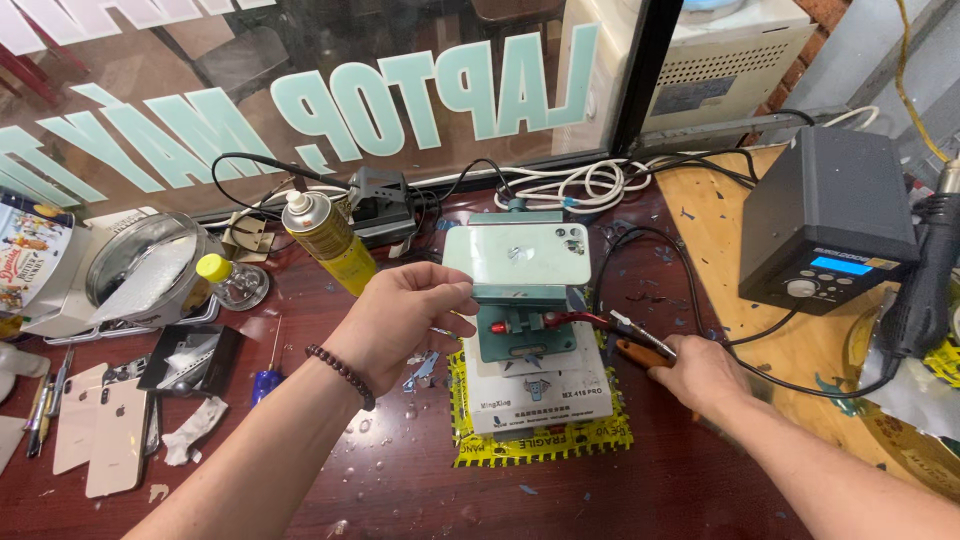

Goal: The person secures a light green smartphone in a repair jig, then uses a heat gun and a metal spatula to carefully heat and peel off the back glass panel. The person works around the camera module area and removes the glass in sections.

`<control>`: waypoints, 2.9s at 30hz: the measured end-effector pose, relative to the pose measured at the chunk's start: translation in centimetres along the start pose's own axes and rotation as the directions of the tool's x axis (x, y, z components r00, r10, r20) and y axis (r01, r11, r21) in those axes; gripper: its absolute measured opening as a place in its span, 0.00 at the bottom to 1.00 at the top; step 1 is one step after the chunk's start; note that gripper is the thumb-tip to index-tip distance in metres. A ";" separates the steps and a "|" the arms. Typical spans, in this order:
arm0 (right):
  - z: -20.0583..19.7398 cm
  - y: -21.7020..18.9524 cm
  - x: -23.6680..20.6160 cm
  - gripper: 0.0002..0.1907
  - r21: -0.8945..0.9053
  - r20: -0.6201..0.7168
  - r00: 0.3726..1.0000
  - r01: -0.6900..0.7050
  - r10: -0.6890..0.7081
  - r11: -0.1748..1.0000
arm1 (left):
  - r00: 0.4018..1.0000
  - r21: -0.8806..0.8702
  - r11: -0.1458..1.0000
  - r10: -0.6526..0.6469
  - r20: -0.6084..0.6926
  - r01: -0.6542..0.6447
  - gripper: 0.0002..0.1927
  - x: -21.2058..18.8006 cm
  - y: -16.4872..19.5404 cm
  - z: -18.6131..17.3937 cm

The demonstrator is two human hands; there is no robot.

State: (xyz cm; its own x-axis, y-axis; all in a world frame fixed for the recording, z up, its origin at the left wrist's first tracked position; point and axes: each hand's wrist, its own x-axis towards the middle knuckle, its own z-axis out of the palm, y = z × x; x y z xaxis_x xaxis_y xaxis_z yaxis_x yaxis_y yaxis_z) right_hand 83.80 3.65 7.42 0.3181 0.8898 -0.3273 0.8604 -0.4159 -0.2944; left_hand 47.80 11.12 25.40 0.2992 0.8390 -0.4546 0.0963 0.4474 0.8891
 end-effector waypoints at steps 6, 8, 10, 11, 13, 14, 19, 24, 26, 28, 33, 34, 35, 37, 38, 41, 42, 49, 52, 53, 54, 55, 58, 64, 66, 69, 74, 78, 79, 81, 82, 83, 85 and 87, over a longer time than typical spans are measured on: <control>-5.0 0.8 0.9 0.25 0.115 -0.065 0.998 0.008 -0.001 0.993 | 0.996 0.131 0.991 -0.032 0.083 0.021 0.09 -0.2 0.1 1.1; -8.6 0.5 0.9 0.28 0.181 -0.136 0.991 0.003 0.022 0.983 | 0.987 0.223 0.973 -0.092 0.129 0.061 0.10 -0.5 0.3 1.5; -12.7 -0.2 0.0 0.25 0.332 -0.225 0.974 0.097 -0.020 0.938 | 0.975 0.296 0.952 -0.136 0.174 0.079 0.10 -1.0 0.5 1.8; -14.9 -1.0 -0.7 0.21 0.430 -0.282 0.957 0.194 -0.073 0.882 | 0.970 0.323 0.943 -0.147 0.196 0.078 0.10 -1.3 0.6 1.9; -19.2 -3.8 -2.0 0.15 0.797 -0.218 0.971 0.233 -0.095 0.558 | 0.965 0.353 0.934 -0.146 0.220 0.061 0.10 -1.8 1.2 1.8; -21.4 -5.2 -3.0 0.11 0.842 -0.222 0.961 0.274 -0.166 0.465 | 0.965 0.355 0.934 -0.136 0.225 0.048 0.11 -2.0 1.4 1.8; -24.4 -15.4 -7.7 0.08 0.823 -0.301 0.847 0.463 -0.439 0.328 | 0.984 0.151 0.986 0.039 0.173 -0.065 0.13 -2.9 2.3 0.1; -16.9 -26.6 -9.8 0.12 0.782 -0.181 0.847 0.433 -0.501 0.449 | 0.952 0.021 0.964 0.257 0.167 -0.264 0.21 -4.5 0.6 -4.5; -13.4 -29.7 -10.1 0.14 0.799 -0.160 0.836 0.422 -0.526 0.428 | 0.949 0.016 0.970 0.235 0.209 -0.244 0.19 -4.8 -1.4 -6.5; -10.9 -31.4 -9.7 0.17 0.715 -0.051 0.872 0.372 -0.487 0.591 | 0.965 0.093 0.971 0.204 0.163 -0.221 0.17 -4.6 -3.7 -8.4; -6.9 -34.4 -4.6 0.27 0.537 -0.218 0.895 0.443 -0.389 0.718 | 0.933 0.541 0.825 0.047 -0.356 0.164 0.17 -3.1 -9.7 -12.6; -6.4 -35.2 -3.0 0.31 0.430 -0.288 0.866 0.499 -0.410 0.752 | 0.890 0.602 0.737 -0.002 -0.455 0.309 0.18 -3.0 -10.8 -13.4; -5.9 -36.0 -1.4 0.35 0.314 -0.353 0.828 0.543 -0.435 0.779 | 0.835 0.638 0.628 -0.034 -0.550 0.445 0.19 -2.8 -11.9 -14.0; -4.7 -37.9 1.3 0.42 0.233 -0.372 0.785 0.596 -0.496 0.768 | 0.814 0.721 0.516 0.076 -0.576 0.462 0.19 -1.9 -13.6 -14.4; -4.0 -38.8 2.3 0.45 0.192 -0.381 0.759 0.623 -0.528 0.758 | 0.803 0.756 0.455 0.134 -0.581 0.472 0.19 -1.6 -14.3 -14.6; -2.3 -40.6 4.0 0.59 0.115 -0.313 0.749 0.640 -0.584 0.760 | 0.825 0.708 0.520 0.009 -0.565 0.478 0.23 -0.3 -15.2 -15.5; -2.0 -40.7 4.1 0.55 0.123 -0.321 0.761 0.624 -0.564 0.772 | 0.829 0.707 0.515 -0.012 -0.559 0.484 0.23 0.0 -15.2 -15.9; -1.5 -43.6 3.0 0.43 0.141 -0.315 0.751 0.642 -0.580 0.754 | 0.810 0.667 0.480 -0.189 -0.555 0.570 0.20 -1.3 -13.8 -20.5; -0.6 -46.0 1.9 0.42 0.162 -0.330 0.681 0.723 -0.654 0.672 | 0.793 0.662 0.452 -0.210 -0.572 0.597 0.19 -2.3 -13.7 -21.6; 0.0 -46.8 1.4 0.41 0.168 -0.334 0.652 0.752 -0.681 0.637 | 0.779 0.649 0.450 -0.212 -0.590 0.614 0.19 -2.6 -13.8 -21.8; 0.5 -47.5 0.9 0.42 0.177 -0.305 0.668 0.740 -0.678 0.649 | 0.785 0.664 0.440 -0.186 -0.591 0.605 0.18 -2.8 -13.9 -21.9; 1.1 -48.2 0.4 0.43 0.188 -0.277 0.683 0.729 -0.676 0.659 | 0.788 0.677 0.429 -0.160 -0.595 0.598 0.17 -3.1 -13.9 -22.1; 2.5 -49.6 -0.7 0.45 0.190 -0.199 0.699 0.715 -0.687 0.673 | 0.789 0.701 0.392 -0.120 -0.603 0.596 0.15 -3.7 -13.7 -22.3; 1.8 -48.4 -0.9 0.55 0.205 -0.248 0.634 0.773 -0.732 0.600 | 0.819 0.744 0.382 -0.061 -0.571 0.548 0.15 -5.0 -11.5 -21.5; 1.5 -46.2 -0.8 0.42 0.238 -0.313 0.677 0.735 -0.666 0.635 | 0.830 0.721 0.442 -0.111 -0.546 0.533 0.16 -4.9 -10.5 -21.1; 1.3 -41.6 -0.4 0.21 0.367 -0.373 0.812 0.573 -0.449 0.733 | 0.868 0.615 0.649 -0.150 -0.473 0.448 0.16 -3.9 -9.5 -20.5; 1.8 -33.8 -2.4 0.16 0.676 0.119 0.978 0.047 -0.172 0.736 | 0.987 -0.407 0.899 -0.154 0.042 0.158 0.14 -1.8 -9.1 -18.1; 3.4 -32.0 -6.9 0.15 0.783 0.282 0.875 0.028 -0.394 0.622 | 0.961 -0.633 0.727 -0.148 0.235 0.267 0.15 0.1 -9.5 -14.9; 3.3 -31.9 -7.3 0.16 0.817 0.279 0.840 0.046 -0.464 0.575 | 0.958 -0.643 0.713 -0.159 0.238 0.278 0.14 0.7 -9.7 -14.1; 1.7 -32.1 -5.7 0.16 0.713 0.290 0.900 0.025 -0.327 0.701 | 0.967 -0.602 0.761 -0.136 0.215 0.241 0.13 1.8 -9.9 -13.6; 0.7 -32.1 -4.6 0.17 0.652 0.288 0.923 0.007 -0.257 0.758 | 0.975 -0.543 0.817 -0.099 0.199 0.193 0.12 2.3 -10.0 -13.5; -0.3 -31.9 -3.5 0.15 0.760 0.372 0.862 -0.070 -0.344 0.647 | 0.980 -0.481 0.865 -0.057 0.188 0.143 0.11 2.8 -10.0 -13.3; -2.0 -31.6 -1.8 0.13 0.879 0.460 0.706 -0.273 -0.538 0.392 | 0.992 -0.156 0.988 0.027 0.124 -0.007 0.12 3.4 -10.1 -12.6; -2.5 -32.2 -1.4 0.10 0.824 0.466 0.745 -0.169 -0.477 0.540 | 0.993 0.089 0.991 0.097 0.074 -0.103 0.13 3.6 -10.0 -12.0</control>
State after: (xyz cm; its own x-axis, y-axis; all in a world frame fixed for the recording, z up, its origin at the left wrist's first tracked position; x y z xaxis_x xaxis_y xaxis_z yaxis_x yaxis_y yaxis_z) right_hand 56.67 16.29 19.55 -0.3586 0.7740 -0.5217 0.0831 -0.5303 -0.8438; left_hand 36.49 13.39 14.25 0.3764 0.8532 -0.3611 0.1487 0.3291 0.9325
